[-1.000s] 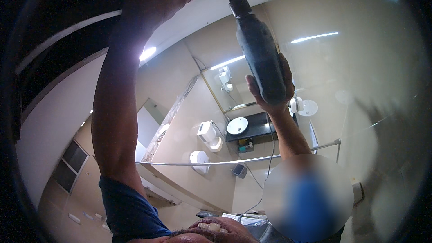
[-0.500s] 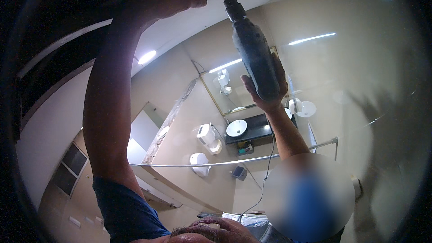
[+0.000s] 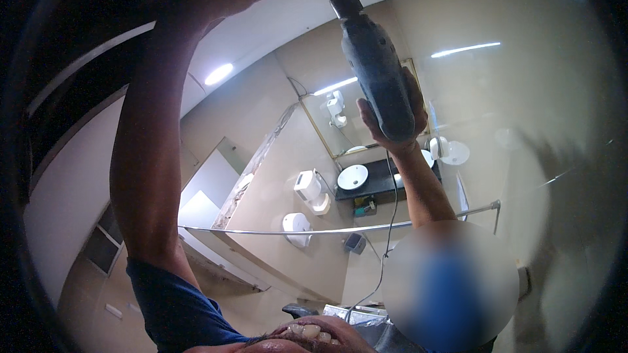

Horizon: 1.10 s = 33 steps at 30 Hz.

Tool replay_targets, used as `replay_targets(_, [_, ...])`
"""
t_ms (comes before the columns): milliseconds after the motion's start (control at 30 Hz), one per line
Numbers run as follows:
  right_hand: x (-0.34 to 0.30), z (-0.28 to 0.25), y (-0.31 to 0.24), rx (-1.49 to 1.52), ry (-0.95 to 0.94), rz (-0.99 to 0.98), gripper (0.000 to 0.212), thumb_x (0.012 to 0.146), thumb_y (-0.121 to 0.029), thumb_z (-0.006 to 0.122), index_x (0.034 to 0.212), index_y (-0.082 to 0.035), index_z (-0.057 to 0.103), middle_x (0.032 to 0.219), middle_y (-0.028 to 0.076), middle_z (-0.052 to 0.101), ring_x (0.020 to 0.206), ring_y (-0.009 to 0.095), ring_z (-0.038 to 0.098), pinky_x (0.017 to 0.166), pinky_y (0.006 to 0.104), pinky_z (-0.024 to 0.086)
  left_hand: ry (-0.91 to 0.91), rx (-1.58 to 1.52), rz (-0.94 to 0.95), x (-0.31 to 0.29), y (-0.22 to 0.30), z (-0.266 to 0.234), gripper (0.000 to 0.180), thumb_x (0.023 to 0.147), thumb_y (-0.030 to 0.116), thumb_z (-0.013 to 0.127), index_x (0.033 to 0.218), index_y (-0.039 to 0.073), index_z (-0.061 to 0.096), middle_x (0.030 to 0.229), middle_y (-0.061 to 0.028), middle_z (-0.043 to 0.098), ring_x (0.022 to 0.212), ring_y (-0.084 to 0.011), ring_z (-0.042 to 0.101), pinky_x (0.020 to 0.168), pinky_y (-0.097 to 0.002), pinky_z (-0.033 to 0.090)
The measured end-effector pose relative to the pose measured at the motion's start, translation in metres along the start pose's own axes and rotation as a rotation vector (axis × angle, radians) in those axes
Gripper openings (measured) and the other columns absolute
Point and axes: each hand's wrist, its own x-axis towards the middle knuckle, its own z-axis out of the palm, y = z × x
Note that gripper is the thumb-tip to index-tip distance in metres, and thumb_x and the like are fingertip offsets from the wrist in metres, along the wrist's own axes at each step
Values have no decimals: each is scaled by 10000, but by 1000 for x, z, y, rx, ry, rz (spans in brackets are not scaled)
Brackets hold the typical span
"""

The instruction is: The person uses a corded electric drill to drive screws into a ceiling or overhead structure. They repeatedly insert screws into the drill and drive them into the ceiling, working along a linear section.

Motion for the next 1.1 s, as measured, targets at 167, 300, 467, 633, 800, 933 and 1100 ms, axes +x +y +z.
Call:
replay_targets(167, [7, -3, -1, -110, -18, -71, 847, 774, -275, 910, 1431, 67, 498, 1297, 234, 657, 1082, 309, 733, 903, 367, 621, -72, -118, -172, -1, 13, -25, 230, 852, 219, 641, 844, -3, 701, 794, -215, 708, 730, -363, 702, 663, -525, 563])
replay_targets(300, [16, 2, -2, -175, -30, -99, 866, 768, -299, 916, 1422, 80, 495, 1247, 231, 679, 1010, 321, 752, 865, 372, 632, -248, -162, -224, 0, 9, -44, 275, 841, 251, 690, 893, -18, 716, 857, -224, 725, 790, -359, 714, 738, -507, 577])
replay_targets(467, [19, 2, -5, -179, -39, -134, 896, 757, -323, 923, 1416, 89, 478, 1119, 219, 732, 943, 321, 772, 809, 395, 640, -214, -168, -188, -7, 9, -48, 388, 829, 327, 787, 957, -36, 736, 944, -237, 734, 901, -362, 722, 865, -476, 580])
replay_targets(633, [-11, -37, -31, -270, -104, -58, 872, 783, -316, 900, 1417, 105, 475, 1161, 252, 700, 968, 335, 756, 838, 392, 628, -84, -35, -60, -10, 12, -41, 453, 786, 352, 862, 972, -45, 743, 983, -256, 739, 967, -393, 727, 912, -492, 581])
replay_targets(800, [-42, -77, -64, -142, -81, 153, 818, 816, -309, 878, 1414, 98, 497, 1191, 226, 703, 979, 311, 751, 861, 378, 613, -188, -194, -162, -9, 21, -47, 531, 776, 373, 877, 1064, -48, 732, 1019, -265, 738, 1005, -395, 725, 940, -479, 582])
replay_targets(933, [-56, -120, -88, -231, -157, 254, 762, 815, -305, 875, 1396, 70, 556, 1368, 271, 597, 1224, 373, 642, 1037, 446, 531, -40, -349, -143, -18, 25, -55, 639, 770, 372, 895, 1196, -52, 675, 1153, -271, 712, 1098, -393, 698, 976, -482, 567])
replay_targets(1100, [-72, -161, -112, -219, -202, 372, 658, 845, -300, 831, 1345, 52, 589, 1386, 272, 566, 1215, 390, 625, 1031, 469, 522, 57, -654, -164, -75, 45, -44, 657, 800, 360, 877, 1251, -28, 597, 1201, -239, 667, 1103, -380, 659, 935, -479, 545])
